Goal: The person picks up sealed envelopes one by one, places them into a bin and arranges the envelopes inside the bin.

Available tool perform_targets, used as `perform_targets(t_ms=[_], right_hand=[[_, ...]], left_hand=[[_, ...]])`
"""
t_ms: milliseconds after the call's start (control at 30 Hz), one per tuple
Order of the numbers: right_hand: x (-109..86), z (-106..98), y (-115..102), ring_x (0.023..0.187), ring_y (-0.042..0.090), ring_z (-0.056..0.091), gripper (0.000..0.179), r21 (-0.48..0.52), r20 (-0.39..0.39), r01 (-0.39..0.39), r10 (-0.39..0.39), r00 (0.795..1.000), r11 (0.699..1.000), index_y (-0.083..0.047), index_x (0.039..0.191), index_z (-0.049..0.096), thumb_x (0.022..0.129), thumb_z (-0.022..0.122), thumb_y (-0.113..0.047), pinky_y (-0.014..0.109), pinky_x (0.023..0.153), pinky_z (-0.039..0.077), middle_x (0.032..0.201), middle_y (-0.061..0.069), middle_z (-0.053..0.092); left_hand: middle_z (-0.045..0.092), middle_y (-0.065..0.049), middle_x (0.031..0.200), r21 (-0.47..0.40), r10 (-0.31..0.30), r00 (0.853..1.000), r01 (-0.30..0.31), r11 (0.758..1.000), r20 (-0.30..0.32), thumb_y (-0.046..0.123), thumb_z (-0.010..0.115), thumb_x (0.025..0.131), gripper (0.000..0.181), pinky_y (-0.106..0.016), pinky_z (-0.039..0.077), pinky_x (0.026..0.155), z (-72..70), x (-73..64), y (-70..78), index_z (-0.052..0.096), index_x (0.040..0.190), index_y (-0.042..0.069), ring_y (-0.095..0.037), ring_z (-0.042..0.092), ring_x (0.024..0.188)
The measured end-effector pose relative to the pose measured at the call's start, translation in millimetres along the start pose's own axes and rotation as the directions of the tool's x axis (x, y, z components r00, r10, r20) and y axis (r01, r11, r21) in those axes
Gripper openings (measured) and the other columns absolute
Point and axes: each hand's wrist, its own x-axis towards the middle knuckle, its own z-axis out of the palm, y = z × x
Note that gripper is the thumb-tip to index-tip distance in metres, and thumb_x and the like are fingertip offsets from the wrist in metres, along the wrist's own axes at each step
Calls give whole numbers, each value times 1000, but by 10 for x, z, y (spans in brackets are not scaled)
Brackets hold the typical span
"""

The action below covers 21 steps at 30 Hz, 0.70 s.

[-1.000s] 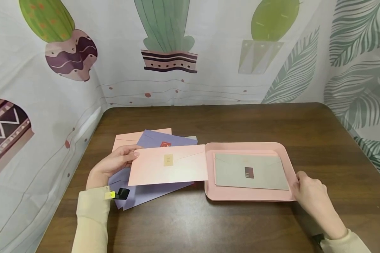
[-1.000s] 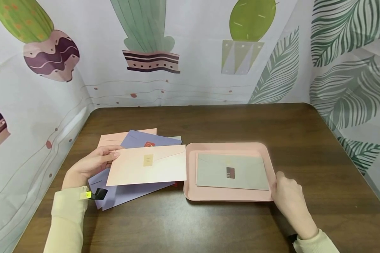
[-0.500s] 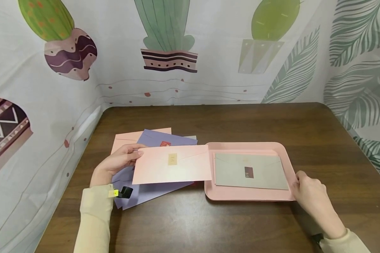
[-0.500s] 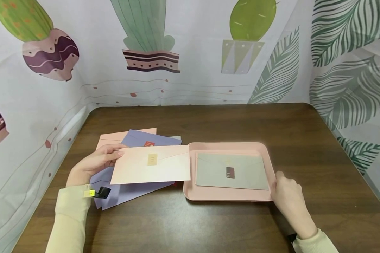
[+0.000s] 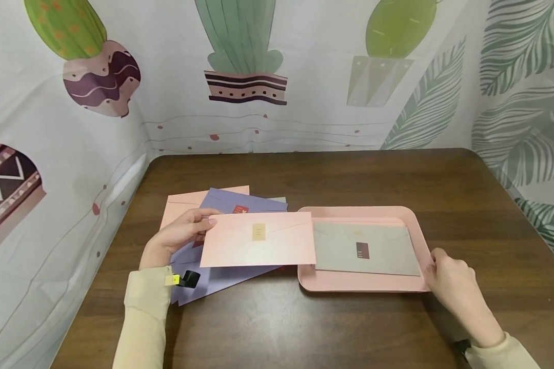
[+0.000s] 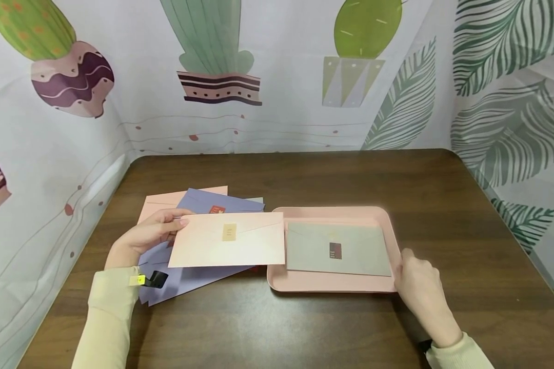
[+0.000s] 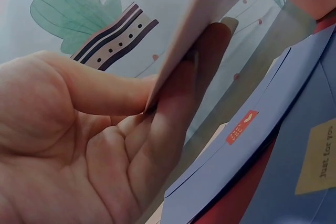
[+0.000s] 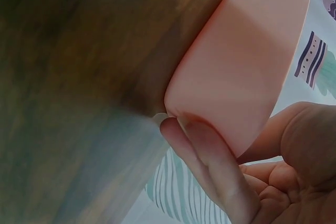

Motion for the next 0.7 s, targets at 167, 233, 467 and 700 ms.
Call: perform_targets(t_ms=[167, 233, 467, 700], right_hand=[[10, -1, 4, 45, 25, 39, 12, 1, 9, -2, 2, 1000, 1000, -2, 69, 46, 78, 51, 4, 47, 42, 34, 48, 4, 41], [14, -1, 5, 45, 25, 40, 12, 2, 12, -3, 3, 1000, 1000, -2, 69, 47, 79, 50, 4, 47, 42, 34, 48, 4, 42], [6, -4, 1, 45, 26, 40, 13, 2, 17, -9, 9, 1000, 1000, -2, 68, 46, 79, 50, 4, 48, 42, 34, 48, 5, 42], [3, -10, -4, 45, 26, 41, 11, 2, 20, -13, 13, 1000, 1000, -1, 70, 47, 79, 50, 3, 49, 43, 35, 48, 6, 43]], left_hand=[[70, 8, 95, -16, -5, 1000, 5, 1000, 12, 12, 47, 101, 43, -25, 56, 77, 27, 8, 20, 39, 134, -14, -7, 66, 83], [70, 7, 95, -20, -8, 1000, 8, 1000, 18, 13, 48, 101, 43, -26, 57, 77, 36, 12, 20, 40, 134, -14, -8, 67, 84], [70, 7, 96, -28, -4, 999, 5, 1000, 32, 13, 49, 101, 44, -25, 57, 78, 82, 41, 16, 40, 135, -14, -8, 67, 83], [69, 8, 97, -69, 22, 998, -18, 997, 55, 11, 48, 101, 44, -24, 56, 78, 126, 96, 15, 38, 135, -15, -7, 66, 85]])
